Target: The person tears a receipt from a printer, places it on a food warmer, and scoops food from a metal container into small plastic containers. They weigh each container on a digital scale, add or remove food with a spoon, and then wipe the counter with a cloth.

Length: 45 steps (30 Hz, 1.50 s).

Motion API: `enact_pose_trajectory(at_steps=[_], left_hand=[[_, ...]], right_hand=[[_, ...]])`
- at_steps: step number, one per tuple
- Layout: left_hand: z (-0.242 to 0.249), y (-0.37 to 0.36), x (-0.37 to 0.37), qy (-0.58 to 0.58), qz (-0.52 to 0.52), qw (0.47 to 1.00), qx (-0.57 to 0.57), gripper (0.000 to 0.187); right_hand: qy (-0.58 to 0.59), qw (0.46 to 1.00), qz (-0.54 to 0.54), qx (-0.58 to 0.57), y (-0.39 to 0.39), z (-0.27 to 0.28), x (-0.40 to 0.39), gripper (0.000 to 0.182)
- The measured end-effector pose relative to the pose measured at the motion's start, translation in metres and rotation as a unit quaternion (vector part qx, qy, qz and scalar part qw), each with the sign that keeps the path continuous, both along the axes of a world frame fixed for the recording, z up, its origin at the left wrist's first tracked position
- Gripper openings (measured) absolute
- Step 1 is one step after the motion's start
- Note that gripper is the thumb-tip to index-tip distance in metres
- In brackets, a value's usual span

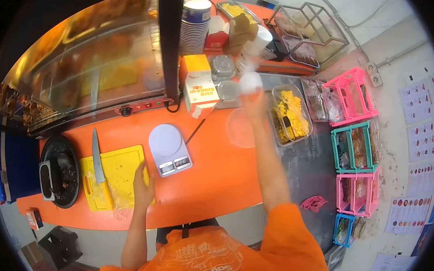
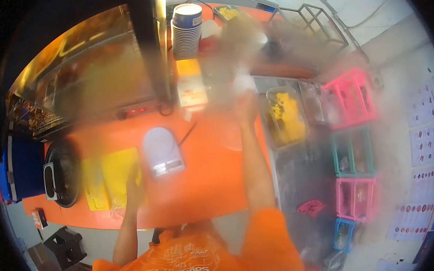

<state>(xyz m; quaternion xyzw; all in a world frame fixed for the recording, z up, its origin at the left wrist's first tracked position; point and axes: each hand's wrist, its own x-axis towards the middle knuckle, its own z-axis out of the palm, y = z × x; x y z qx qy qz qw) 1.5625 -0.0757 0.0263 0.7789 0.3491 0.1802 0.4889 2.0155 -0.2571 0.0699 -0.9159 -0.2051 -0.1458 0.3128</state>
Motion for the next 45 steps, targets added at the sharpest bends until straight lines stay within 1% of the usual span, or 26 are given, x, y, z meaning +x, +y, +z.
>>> enact_pose_trajectory(at_steps=[1, 2, 3, 5, 6, 8, 11, 13, 15, 17, 20, 24, 26, 27, 30, 32, 33, 35, 36, 38, 39, 41, 42, 43, 44, 45], left_hand=[[-0.021, -0.015, -0.026, -0.039, 0.011, 0.997, -0.069, 0.048], [0.014, -0.032, -0.036, 0.011, 0.004, 0.999, -0.044, 0.048], [0.05, -0.049, -0.045, 0.061, -0.003, 0.998, -0.019, 0.048], [0.031, -0.076, -0.087, 0.077, 0.021, 0.996, -0.037, 0.047], [0.031, -0.088, -0.101, 0.088, 0.05, 0.992, -0.079, 0.046], [0.028, -0.11, -0.124, 0.126, 0.096, 0.98, -0.124, 0.043], [0.029, -0.116, -0.138, 0.163, 0.124, 0.969, -0.141, 0.04], [0.015, -0.115, -0.145, 0.147, 0.119, 0.969, -0.157, 0.04], [0.022, -0.109, -0.129, 0.154, 0.109, 0.97, -0.155, 0.04], [0.011, -0.101, -0.124, 0.104, 0.077, 0.982, -0.14, 0.04], [0.023, -0.09, -0.1, 0.094, 0.04, 0.986, -0.133, 0.04], [0.035, -0.083, -0.07, 0.092, 0.012, 0.988, -0.121, 0.038], [0.05, -0.081, -0.052, 0.086, -0.015, 0.993, -0.079, 0.038], [0.056, -0.08, -0.043, 0.078, -0.039, 0.996, -0.038, 0.038], [0.06, -0.077, -0.022, 0.05, -0.068, 0.996, -0.018, 0.038], [0.064, -0.073, -0.007, 0.049, -0.08, 0.995, -0.026, 0.038], [0.066, -0.073, -0.001, 0.047, -0.091, 0.994, -0.033, 0.038], [0.076, -0.075, 0.009, 0.062, -0.084, 0.993, -0.049, 0.038], [0.078, -0.075, 0.014, 0.077, -0.073, 0.992, -0.061, 0.038], [0.075, -0.076, 0.013, 0.051, -0.079, 0.994, -0.047, 0.038], [0.072, -0.075, 0.012, 0.024, -0.082, 0.996, -0.034, 0.038], [0.067, -0.078, 0.008, 0.028, -0.09, 0.995, -0.037, 0.037], [0.065, -0.081, 0.007, 0.03, -0.087, 0.995, -0.038, 0.037], [0.067, -0.082, 0.006, 0.034, -0.092, 0.994, -0.037, 0.037], [0.07, -0.082, 0.008, 0.065, -0.084, 0.988, -0.114, 0.043], [0.072, -0.084, 0.01, 0.099, -0.077, 0.974, -0.19, 0.05]], right_hand=[[-0.008, 0.999, -0.047, -0.001, 0.006, 0.007, 0.017, 0.071], [-0.014, 0.996, -0.091, -0.001, 0.015, 0.013, 0.031, 0.078], [-0.012, 0.996, -0.089, 0.004, 0.023, 0.011, 0.047, 0.078], [0.015, 0.996, -0.076, -0.049, 0.032, 0.002, 0.074, 0.087], [0.018, 0.996, -0.074, -0.043, 0.033, -0.001, 0.082, 0.087], [0.146, 0.986, -0.002, -0.075, 0.032, -0.01, 0.091, 0.091], [0.141, 0.982, 0.002, -0.126, 0.025, -0.016, 0.088, 0.091], [0.165, 0.975, 0.011, -0.147, 0.012, -0.013, 0.079, 0.09], [0.184, 0.969, 0.012, -0.164, -0.005, 0.007, 0.059, 0.088], [0.169, 0.94, 0.092, -0.283, -0.014, 0.04, 0.028, 0.084], [0.212, 0.93, 0.105, -0.282, -0.025, 0.065, 0.007, 0.079], [0.247, 0.925, 0.102, -0.27, -0.042, 0.06, 0.001, 0.078], [0.173, 0.952, 0.182, -0.175, -0.055, 0.032, 0.007, 0.079], [0.176, 0.951, 0.182, -0.176, -0.055, 0.039, 0.001, 0.079], [0.146, 0.966, 0.169, -0.128, -0.062, 0.059, -0.005, 0.081], [0.172, 0.972, 0.148, -0.062, -0.07, 0.067, 0.0, 0.08], [0.173, 0.972, 0.145, -0.063, -0.074, 0.073, 0.0, 0.08], [0.174, 0.977, 0.118, 0.038, -0.085, 0.083, -0.004, 0.073], [0.173, 0.977, 0.115, 0.039, -0.094, 0.077, -0.005, 0.073], [0.038, 0.994, 0.085, 0.055, -0.12, 0.05, -0.013, 0.066], [0.038, 0.995, 0.078, 0.057, -0.132, 0.032, -0.022, 0.066], [0.13, 0.977, 0.006, 0.167, -0.16, -0.001, -0.048, 0.057], [0.132, 0.977, 0.001, 0.167, -0.165, -0.001, -0.062, 0.057], [0.173, 0.961, -0.004, 0.216, -0.166, -0.003, -0.075, 0.045], [0.212, 0.94, -0.006, 0.267, -0.162, -0.002, -0.084, 0.035], [0.285, 0.919, 0.034, 0.269, -0.162, -0.001, -0.093, 0.032]])
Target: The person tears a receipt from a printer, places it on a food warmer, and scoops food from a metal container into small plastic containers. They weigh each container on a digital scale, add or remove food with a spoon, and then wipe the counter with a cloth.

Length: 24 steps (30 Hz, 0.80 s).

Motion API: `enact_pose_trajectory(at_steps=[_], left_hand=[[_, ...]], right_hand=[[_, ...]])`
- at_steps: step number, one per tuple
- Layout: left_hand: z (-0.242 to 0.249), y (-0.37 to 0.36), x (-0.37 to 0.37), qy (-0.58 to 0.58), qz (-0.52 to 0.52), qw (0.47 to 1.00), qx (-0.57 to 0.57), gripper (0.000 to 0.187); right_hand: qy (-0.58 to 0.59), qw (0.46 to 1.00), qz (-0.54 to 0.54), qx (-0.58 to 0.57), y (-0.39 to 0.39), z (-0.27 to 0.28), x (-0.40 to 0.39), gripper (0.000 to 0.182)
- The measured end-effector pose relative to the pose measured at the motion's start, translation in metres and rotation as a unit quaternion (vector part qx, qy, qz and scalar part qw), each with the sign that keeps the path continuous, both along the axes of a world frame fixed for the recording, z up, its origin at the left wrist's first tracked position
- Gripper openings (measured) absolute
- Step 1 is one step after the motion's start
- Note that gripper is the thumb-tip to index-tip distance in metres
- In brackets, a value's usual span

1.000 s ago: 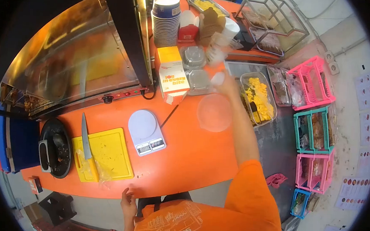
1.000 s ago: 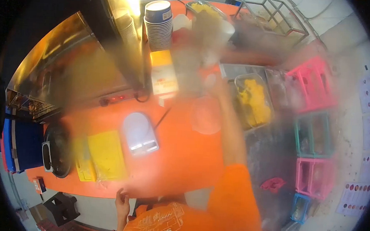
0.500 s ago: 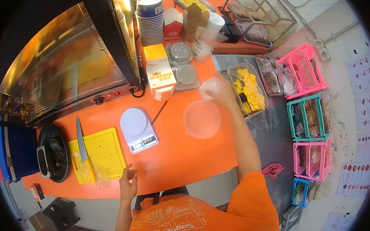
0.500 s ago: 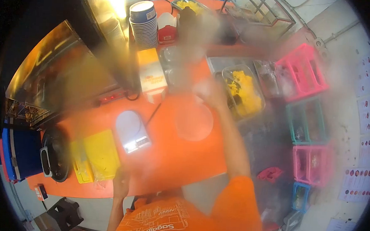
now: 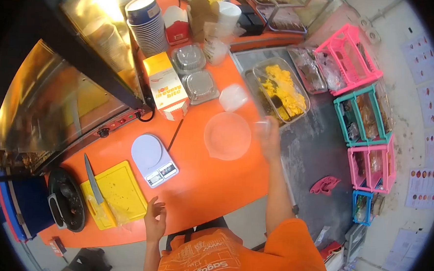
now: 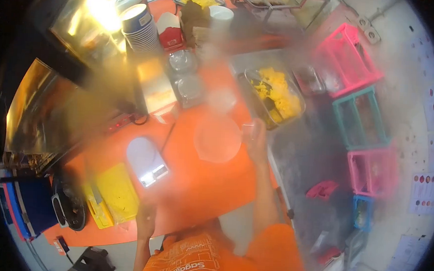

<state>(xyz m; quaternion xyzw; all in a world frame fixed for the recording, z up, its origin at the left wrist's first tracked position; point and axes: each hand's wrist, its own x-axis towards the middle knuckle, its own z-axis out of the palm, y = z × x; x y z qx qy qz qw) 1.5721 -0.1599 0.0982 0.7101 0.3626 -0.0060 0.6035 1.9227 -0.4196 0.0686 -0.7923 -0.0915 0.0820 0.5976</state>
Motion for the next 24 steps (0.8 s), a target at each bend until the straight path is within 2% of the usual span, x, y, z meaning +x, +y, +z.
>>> enact_pose_trajectory(at_steps=[1, 3, 4, 5, 6, 8, 9, 11, 12, 14, 16, 18, 21, 24], left_hand=[[0.0, -0.003, 0.006, 0.006, -0.011, 1.0, 0.004, 0.05], [0.001, -0.015, 0.028, -0.081, -0.124, 0.98, 0.132, 0.071], [0.012, -0.022, 0.046, -0.092, -0.165, 0.972, 0.137, 0.079], [0.023, -0.028, 0.066, -0.105, -0.201, 0.963, 0.143, 0.088], [0.026, -0.031, 0.078, -0.102, -0.211, 0.962, 0.143, 0.088], [0.028, -0.036, 0.095, -0.057, -0.254, 0.965, 0.032, 0.085], [0.021, -0.038, 0.099, -0.048, -0.231, 0.97, 0.067, 0.08], [0.028, -0.04, 0.103, -0.022, -0.254, 0.962, 0.102, 0.076], [0.034, -0.043, 0.104, 0.001, -0.265, 0.955, 0.132, 0.072], [0.035, -0.052, 0.102, 0.007, -0.263, 0.954, 0.144, 0.067], [0.022, -0.053, 0.088, -0.013, -0.238, 0.962, 0.136, 0.064], [0.022, -0.056, 0.088, -0.007, -0.253, 0.952, 0.173, 0.06], [0.029, -0.059, 0.092, 0.019, -0.286, 0.94, 0.187, 0.058], [0.03, -0.059, 0.092, 0.042, -0.308, 0.931, 0.19, 0.056]], right_hand=[[0.063, 0.996, 0.053, 0.019, -0.001, -0.003, -0.011, 0.03], [0.194, 0.941, 0.144, 0.239, 0.003, -0.042, -0.071, 0.038], [0.262, 0.937, 0.205, 0.101, 0.033, -0.007, -0.091, 0.043], [0.154, 0.954, 0.243, 0.085, 0.055, 0.019, -0.115, 0.048], [0.044, 0.957, 0.28, 0.065, 0.069, 0.04, -0.139, 0.052], [0.057, 0.958, 0.275, 0.05, 0.081, 0.069, -0.165, 0.059], [0.059, 0.96, 0.266, 0.056, 0.08, 0.064, -0.176, 0.059], [0.141, 0.971, 0.195, -0.007, 0.082, 0.05, -0.195, 0.062], [0.151, 0.973, 0.177, 0.006, 0.081, 0.05, -0.198, 0.062], [0.28, 0.931, 0.233, 0.002, 0.074, 0.052, -0.199, 0.06], [0.295, 0.931, 0.214, 0.015, 0.073, 0.036, -0.212, 0.058], [0.306, 0.93, 0.203, 0.023, 0.07, 0.035, -0.214, 0.057], [0.253, 0.943, 0.208, 0.057, 0.057, 0.041, -0.209, 0.054], [0.298, 0.923, 0.227, 0.093, 0.051, 0.041, -0.206, 0.056]])
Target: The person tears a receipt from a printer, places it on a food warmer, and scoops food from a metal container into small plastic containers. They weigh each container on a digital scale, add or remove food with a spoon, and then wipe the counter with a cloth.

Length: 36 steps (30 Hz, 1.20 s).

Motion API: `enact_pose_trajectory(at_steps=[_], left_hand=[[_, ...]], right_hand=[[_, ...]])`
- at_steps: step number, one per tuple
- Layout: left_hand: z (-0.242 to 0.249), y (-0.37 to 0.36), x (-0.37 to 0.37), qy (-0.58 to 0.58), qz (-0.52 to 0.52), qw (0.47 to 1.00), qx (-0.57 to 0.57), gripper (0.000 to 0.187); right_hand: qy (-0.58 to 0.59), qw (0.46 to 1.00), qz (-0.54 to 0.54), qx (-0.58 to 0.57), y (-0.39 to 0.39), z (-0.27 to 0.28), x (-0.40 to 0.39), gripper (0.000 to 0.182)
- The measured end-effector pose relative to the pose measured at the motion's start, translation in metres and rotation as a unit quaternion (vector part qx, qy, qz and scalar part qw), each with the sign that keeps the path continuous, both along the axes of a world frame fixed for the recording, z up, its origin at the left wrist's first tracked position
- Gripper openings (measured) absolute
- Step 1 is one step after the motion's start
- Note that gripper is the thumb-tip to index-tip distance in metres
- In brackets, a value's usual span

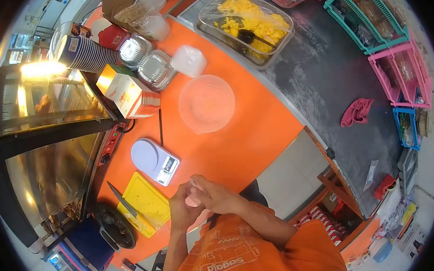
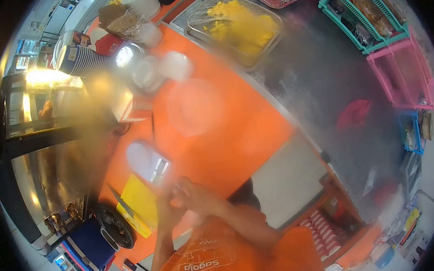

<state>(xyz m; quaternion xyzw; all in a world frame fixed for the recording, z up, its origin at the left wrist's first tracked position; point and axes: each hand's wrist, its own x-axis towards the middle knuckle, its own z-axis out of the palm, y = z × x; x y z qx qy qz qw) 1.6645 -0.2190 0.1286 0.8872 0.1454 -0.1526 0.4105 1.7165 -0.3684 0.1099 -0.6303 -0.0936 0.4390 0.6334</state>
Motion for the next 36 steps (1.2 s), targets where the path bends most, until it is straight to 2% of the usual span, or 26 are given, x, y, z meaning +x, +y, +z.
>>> enact_pose_trajectory(at_steps=[6, 8, 9, 11, 12, 14, 16, 18, 19, 23, 25, 26, 28, 30, 32, 33, 34, 36], left_hand=[[0.006, 0.001, -0.004, 0.041, -0.009, 0.999, -0.008, 0.052], [0.003, 0.005, -0.012, 0.023, 0.019, 0.998, -0.06, 0.049], [0.0, 0.007, -0.021, 0.025, 0.025, 0.998, -0.059, 0.049], [-0.003, 0.011, -0.035, 0.092, 0.071, 0.977, -0.178, 0.041], [0.002, 0.014, -0.04, 0.091, 0.076, 0.977, -0.179, 0.041], [0.022, 0.016, -0.051, 0.141, -0.001, 0.98, -0.141, 0.034], [0.031, 0.008, -0.071, 0.173, 0.001, 0.975, -0.138, 0.036], [0.031, 0.002, -0.098, 0.155, 0.101, 0.949, -0.254, 0.042], [0.021, -0.001, -0.118, 0.155, 0.112, 0.95, -0.246, 0.045], [0.007, -0.004, -0.162, 0.169, 0.16, 0.926, -0.296, 0.043], [0.011, 0.0, -0.159, 0.185, 0.072, 0.951, -0.238, 0.046], [0.015, 0.0, -0.158, 0.183, 0.083, 0.948, -0.248, 0.046], [0.022, 0.001, -0.157, 0.069, 0.05, 0.977, -0.195, 0.052], [0.023, 0.005, -0.164, 0.036, 0.025, 0.977, -0.209, 0.064], [0.035, 0.014, -0.165, 0.001, -0.039, 0.98, -0.194, 0.07], [0.046, 0.021, -0.159, 0.003, -0.076, 0.98, -0.184, 0.072], [0.043, 0.023, -0.162, -0.016, -0.085, 0.969, -0.233, 0.073], [0.048, 0.025, -0.161, -0.052, -0.105, 0.969, -0.219, 0.07]], right_hand=[[0.038, 0.999, 0.022, 0.01, 0.002, 0.004, 0.001, 0.058], [-0.177, 0.979, 0.055, -0.08, 0.006, 0.006, -0.002, 0.055], [-0.175, 0.98, 0.06, -0.078, 0.007, 0.004, -0.005, 0.055], [-0.009, 0.995, 0.1, 0.024, 0.01, -0.003, -0.008, 0.049], [-0.009, 0.994, 0.105, 0.024, 0.011, -0.002, -0.015, 0.049], [-0.038, 0.996, 0.08, -0.035, 0.012, 0.005, -0.039, 0.042], [-0.069, 0.994, 0.087, -0.006, 0.012, 0.017, -0.053, 0.038], [0.023, 0.991, 0.126, -0.042, 0.008, 0.042, -0.057, 0.037], [0.069, 0.991, 0.103, -0.051, 0.007, 0.042, -0.07, 0.038], [0.013, 0.988, 0.129, -0.082, 0.006, 0.049, -0.098, 0.041], [0.083, 0.991, 0.087, -0.061, 0.008, 0.06, -0.095, 0.04], [0.083, 0.989, 0.099, -0.07, 0.007, 0.057, -0.102, 0.04], [0.044, 0.994, 0.08, -0.06, 0.0, 0.036, -0.125, 0.037], [0.266, 0.958, -0.001, 0.108, -0.003, 0.031, -0.13, 0.033], [0.197, 0.979, 0.043, 0.036, -0.005, 0.044, -0.124, 0.035], [0.207, 0.974, 0.01, 0.091, 0.001, 0.053, -0.124, 0.032], [0.175, 0.982, 0.018, 0.066, 0.0, 0.06, -0.124, 0.036], [0.107, 0.989, 0.047, 0.092, -0.006, 0.058, -0.126, 0.04]])
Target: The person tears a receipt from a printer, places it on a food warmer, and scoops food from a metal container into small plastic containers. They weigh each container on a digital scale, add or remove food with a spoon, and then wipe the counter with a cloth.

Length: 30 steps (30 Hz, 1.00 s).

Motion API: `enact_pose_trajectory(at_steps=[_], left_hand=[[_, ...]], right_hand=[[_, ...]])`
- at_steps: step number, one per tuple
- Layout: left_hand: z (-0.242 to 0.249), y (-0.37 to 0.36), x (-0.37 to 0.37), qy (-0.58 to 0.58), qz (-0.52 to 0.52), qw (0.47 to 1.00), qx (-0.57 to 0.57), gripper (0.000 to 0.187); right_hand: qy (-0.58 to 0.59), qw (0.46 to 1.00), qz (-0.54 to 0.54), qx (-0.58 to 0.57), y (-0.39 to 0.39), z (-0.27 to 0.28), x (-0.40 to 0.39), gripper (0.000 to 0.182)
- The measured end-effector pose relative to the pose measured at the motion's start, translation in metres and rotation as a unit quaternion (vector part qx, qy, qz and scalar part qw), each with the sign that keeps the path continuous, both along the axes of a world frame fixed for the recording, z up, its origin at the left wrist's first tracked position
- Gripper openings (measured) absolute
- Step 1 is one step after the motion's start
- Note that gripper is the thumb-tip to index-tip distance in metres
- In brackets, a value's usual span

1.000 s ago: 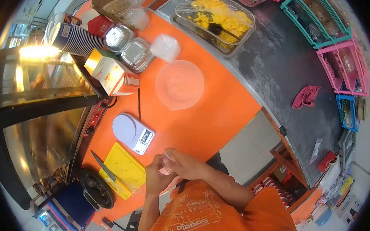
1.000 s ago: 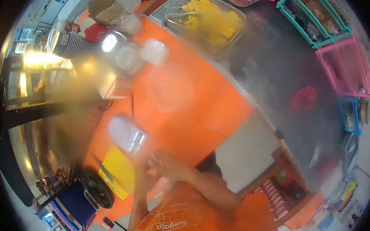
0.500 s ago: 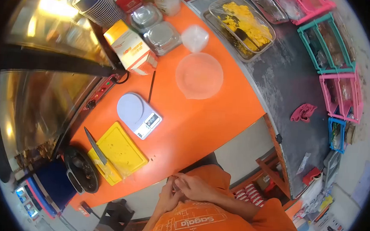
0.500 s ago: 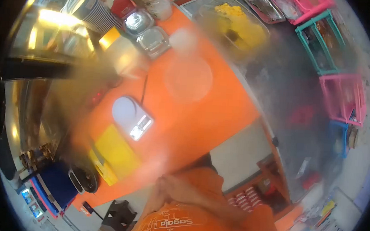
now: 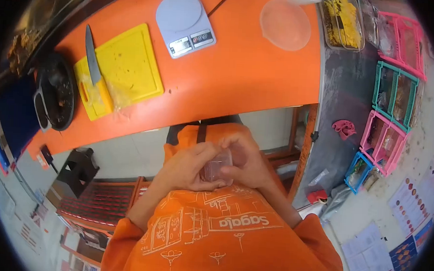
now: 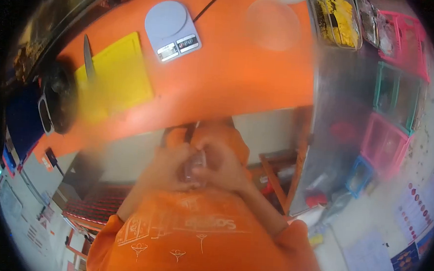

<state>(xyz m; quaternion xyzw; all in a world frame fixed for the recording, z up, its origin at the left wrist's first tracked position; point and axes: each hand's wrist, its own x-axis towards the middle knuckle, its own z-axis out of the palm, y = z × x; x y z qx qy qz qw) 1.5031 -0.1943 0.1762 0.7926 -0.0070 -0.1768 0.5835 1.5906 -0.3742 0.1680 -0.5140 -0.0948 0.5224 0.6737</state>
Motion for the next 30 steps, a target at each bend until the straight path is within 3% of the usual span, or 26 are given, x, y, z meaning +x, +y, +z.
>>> enact_pose_trajectory(at_steps=[10, 12, 15, 22, 30], left_hand=[[-0.001, 0.005, -0.013, -0.083, 0.019, 0.996, -0.008, 0.055], [0.0, 0.005, -0.014, -0.101, 0.022, 0.995, 0.002, 0.053], [0.0, 0.006, -0.017, -0.113, 0.018, 0.993, 0.013, 0.051], [0.009, 0.009, -0.016, -0.122, 0.029, 0.991, 0.051, 0.053], [0.012, 0.01, -0.019, -0.101, -0.004, 0.992, 0.071, 0.061]], right_hand=[[0.052, 0.996, -0.004, -0.068, -0.001, 0.031, -0.01, 0.04], [0.013, 0.99, 0.034, -0.139, -0.001, 0.036, -0.01, 0.039], [-0.007, 0.995, 0.038, -0.095, -0.001, 0.035, -0.01, 0.038], [-0.013, 0.994, 0.023, -0.108, 0.003, 0.036, -0.009, 0.035], [-0.121, 0.984, 0.078, -0.102, 0.001, 0.038, -0.003, 0.037]])
